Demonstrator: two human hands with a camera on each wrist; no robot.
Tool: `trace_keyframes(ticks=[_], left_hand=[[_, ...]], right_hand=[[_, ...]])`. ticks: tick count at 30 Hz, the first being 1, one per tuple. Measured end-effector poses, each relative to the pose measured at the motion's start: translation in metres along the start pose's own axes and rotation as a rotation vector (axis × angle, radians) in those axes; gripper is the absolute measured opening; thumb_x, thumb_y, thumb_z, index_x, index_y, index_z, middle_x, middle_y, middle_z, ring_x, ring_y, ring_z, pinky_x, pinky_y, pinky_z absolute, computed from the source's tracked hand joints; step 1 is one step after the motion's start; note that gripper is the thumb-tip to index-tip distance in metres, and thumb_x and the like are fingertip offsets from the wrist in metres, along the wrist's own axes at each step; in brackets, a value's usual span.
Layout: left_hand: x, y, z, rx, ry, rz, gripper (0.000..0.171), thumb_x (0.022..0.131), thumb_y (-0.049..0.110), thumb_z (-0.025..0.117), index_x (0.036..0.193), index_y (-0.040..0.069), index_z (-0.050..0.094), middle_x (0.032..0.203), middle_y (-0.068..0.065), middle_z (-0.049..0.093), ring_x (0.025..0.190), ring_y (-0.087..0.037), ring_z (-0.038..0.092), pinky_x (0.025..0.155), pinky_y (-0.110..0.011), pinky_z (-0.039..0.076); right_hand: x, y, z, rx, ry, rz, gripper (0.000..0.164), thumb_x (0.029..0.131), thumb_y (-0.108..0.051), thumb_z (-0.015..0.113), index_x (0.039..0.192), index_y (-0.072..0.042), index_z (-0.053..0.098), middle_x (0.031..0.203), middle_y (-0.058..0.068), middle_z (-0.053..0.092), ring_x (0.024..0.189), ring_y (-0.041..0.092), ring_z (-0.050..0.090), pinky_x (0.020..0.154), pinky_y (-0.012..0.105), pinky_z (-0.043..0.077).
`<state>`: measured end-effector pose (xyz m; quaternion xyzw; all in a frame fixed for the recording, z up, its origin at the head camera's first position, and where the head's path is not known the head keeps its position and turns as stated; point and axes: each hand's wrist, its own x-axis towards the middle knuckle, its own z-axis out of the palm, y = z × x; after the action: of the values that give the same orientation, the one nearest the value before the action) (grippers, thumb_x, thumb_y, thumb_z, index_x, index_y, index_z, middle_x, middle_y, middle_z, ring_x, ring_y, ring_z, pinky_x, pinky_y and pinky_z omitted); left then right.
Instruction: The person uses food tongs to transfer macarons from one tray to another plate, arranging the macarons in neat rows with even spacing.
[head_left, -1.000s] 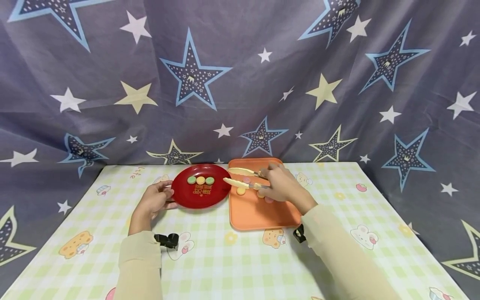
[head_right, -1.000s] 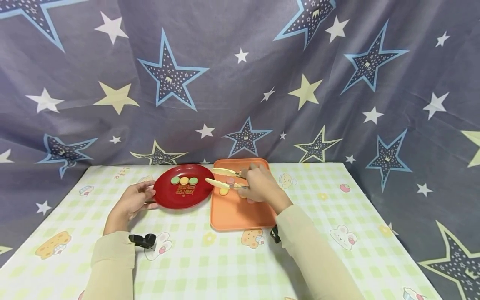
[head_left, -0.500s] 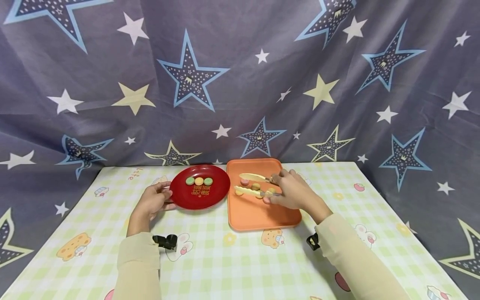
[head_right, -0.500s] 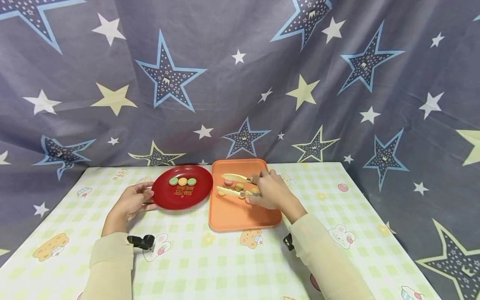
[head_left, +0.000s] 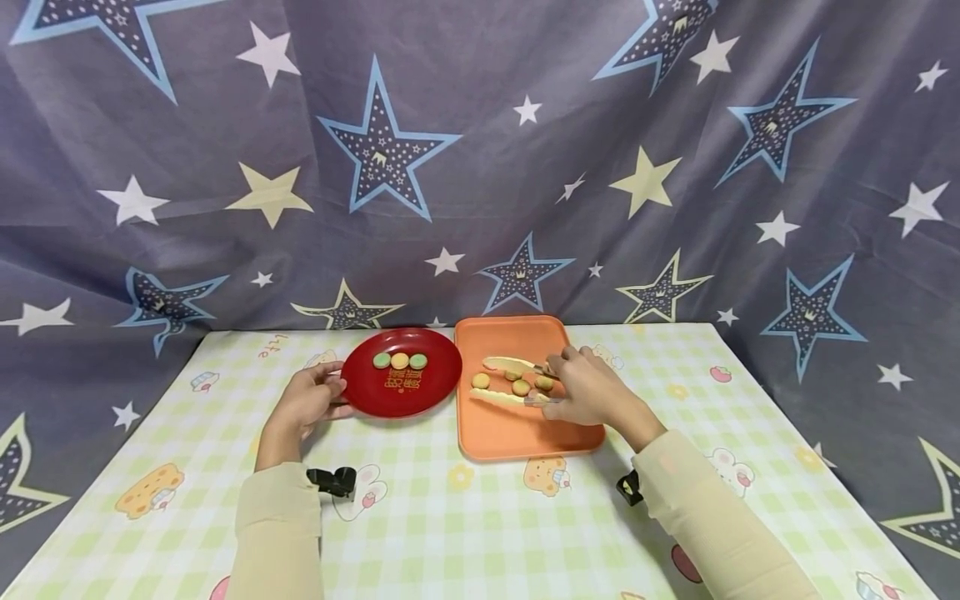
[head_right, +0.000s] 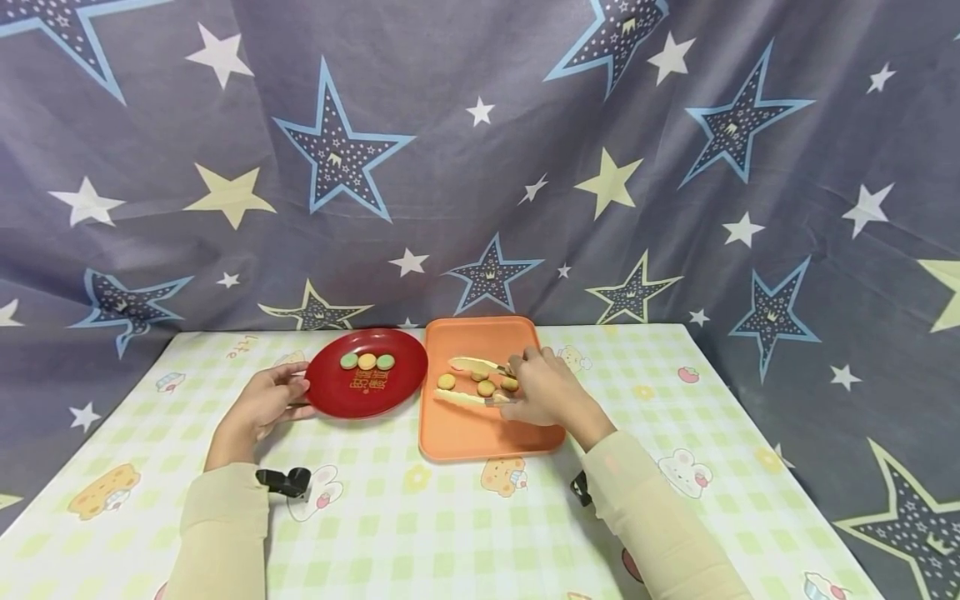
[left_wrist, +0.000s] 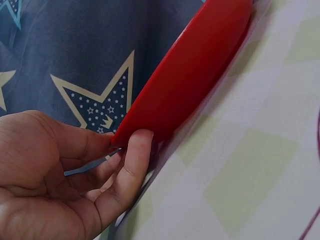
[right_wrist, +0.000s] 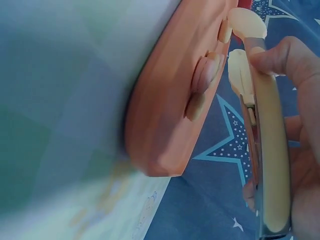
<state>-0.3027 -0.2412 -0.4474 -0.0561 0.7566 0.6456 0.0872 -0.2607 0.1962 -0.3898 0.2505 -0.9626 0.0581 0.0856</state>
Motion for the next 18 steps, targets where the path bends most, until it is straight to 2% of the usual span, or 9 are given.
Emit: trace_keyframes(ticks=[6, 12, 18], left_hand=[[-0.0001, 0.0021, 0.0004, -0.001, 0.002, -0.002, 0.053, 0.108, 0.002, 0.044, 0.159, 0.001, 0.030, 0.124, -0.019, 0.050, 0.083, -0.016, 0.068, 0.081, -0.038, 0.064], [0.0001, 0.0031, -0.0003, 0.000, 0.009, -0.003, 0.053, 0.108, 0.001, 0.044, 0.159, 0.001, 0.031, 0.125, -0.019, 0.050, 0.082, -0.016, 0.068, 0.081, -0.038, 0.064], [-0.0006, 0.0018, 0.0000, -0.003, 0.004, -0.002, 0.053, 0.107, 0.001, 0.044, 0.159, 0.001, 0.031, 0.126, -0.020, 0.050, 0.083, -0.016, 0.068, 0.082, -0.039, 0.064]], right_hand=[[0.0021, 0.0036, 0.0018, -0.008, -0.020, -0.001, 0.048, 0.074, -0.041, 0.079, 0.105, -0.006, 0.067, 0.089, 0.005, 0.055, 0.075, 0.025, 0.047, 0.064, 0.036, 0.043], [0.0061, 0.0028, 0.0012, 0.016, -0.060, -0.004, 0.048, 0.075, -0.039, 0.077, 0.106, -0.004, 0.068, 0.083, 0.003, 0.051, 0.071, 0.023, 0.044, 0.059, 0.032, 0.035], [0.0100, 0.0006, 0.0010, 0.046, -0.089, -0.008, 0.041, 0.078, -0.037, 0.077, 0.101, -0.005, 0.067, 0.082, 0.003, 0.050, 0.072, 0.022, 0.045, 0.058, 0.032, 0.034]])
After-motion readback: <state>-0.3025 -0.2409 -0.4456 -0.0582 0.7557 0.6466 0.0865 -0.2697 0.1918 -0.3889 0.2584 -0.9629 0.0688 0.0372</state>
